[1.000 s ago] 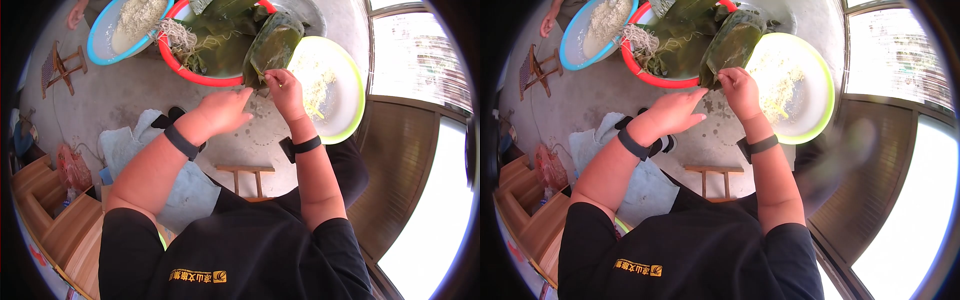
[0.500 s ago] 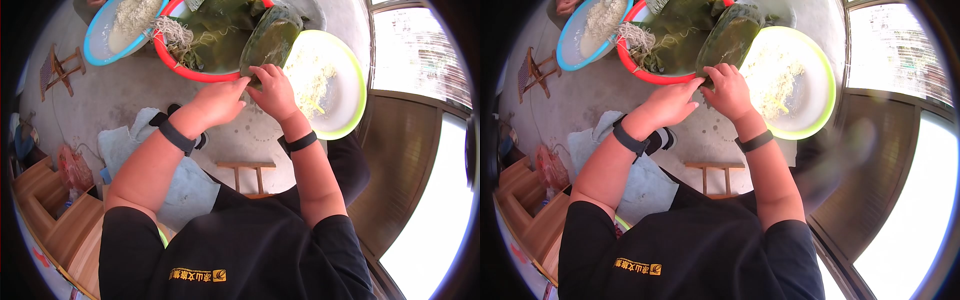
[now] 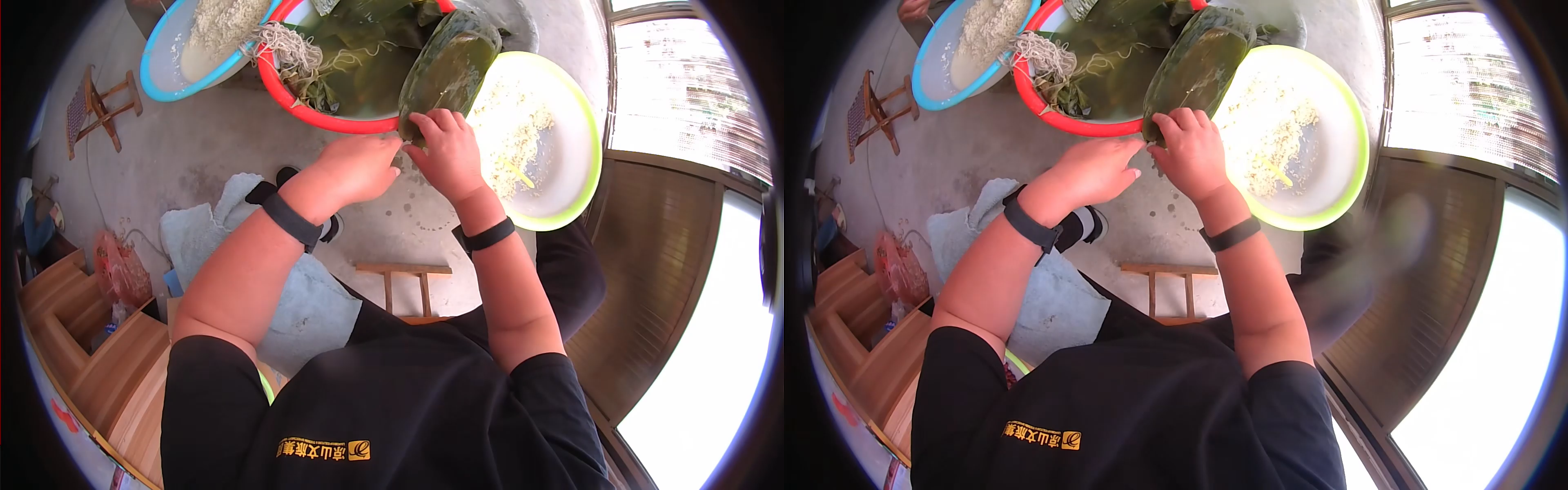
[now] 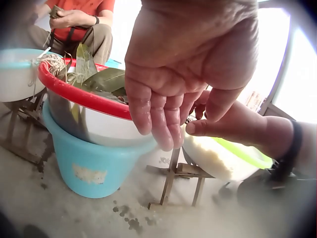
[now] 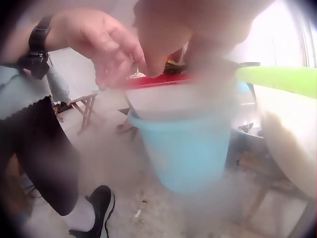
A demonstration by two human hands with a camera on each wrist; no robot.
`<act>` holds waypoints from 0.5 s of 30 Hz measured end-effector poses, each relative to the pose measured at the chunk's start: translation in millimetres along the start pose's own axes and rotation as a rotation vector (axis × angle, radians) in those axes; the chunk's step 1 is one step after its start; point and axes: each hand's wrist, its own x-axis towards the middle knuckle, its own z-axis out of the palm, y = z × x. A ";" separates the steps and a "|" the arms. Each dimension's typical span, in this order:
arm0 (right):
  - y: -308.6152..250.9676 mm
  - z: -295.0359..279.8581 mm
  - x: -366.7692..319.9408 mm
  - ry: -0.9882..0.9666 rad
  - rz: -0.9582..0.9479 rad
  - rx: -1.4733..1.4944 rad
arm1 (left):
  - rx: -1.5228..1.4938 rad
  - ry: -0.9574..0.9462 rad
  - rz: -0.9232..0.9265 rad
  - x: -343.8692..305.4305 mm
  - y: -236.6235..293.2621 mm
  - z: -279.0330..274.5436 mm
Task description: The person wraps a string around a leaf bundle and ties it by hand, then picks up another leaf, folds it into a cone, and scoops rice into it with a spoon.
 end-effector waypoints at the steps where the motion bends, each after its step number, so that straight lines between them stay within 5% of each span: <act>1: -0.1 0.0 0.1 -0.001 0.000 -0.002 | -0.014 0.015 0.010 -0.8 0.7 -0.8; 13: 7.8 0.1 4.8 0.193 -0.017 0.123 | -0.067 0.130 0.050 -12.6 7.5 -10.7; 15: 8.8 -4.6 6.5 0.205 0.155 0.292 | -0.062 0.122 0.050 -12.7 8.8 -12.0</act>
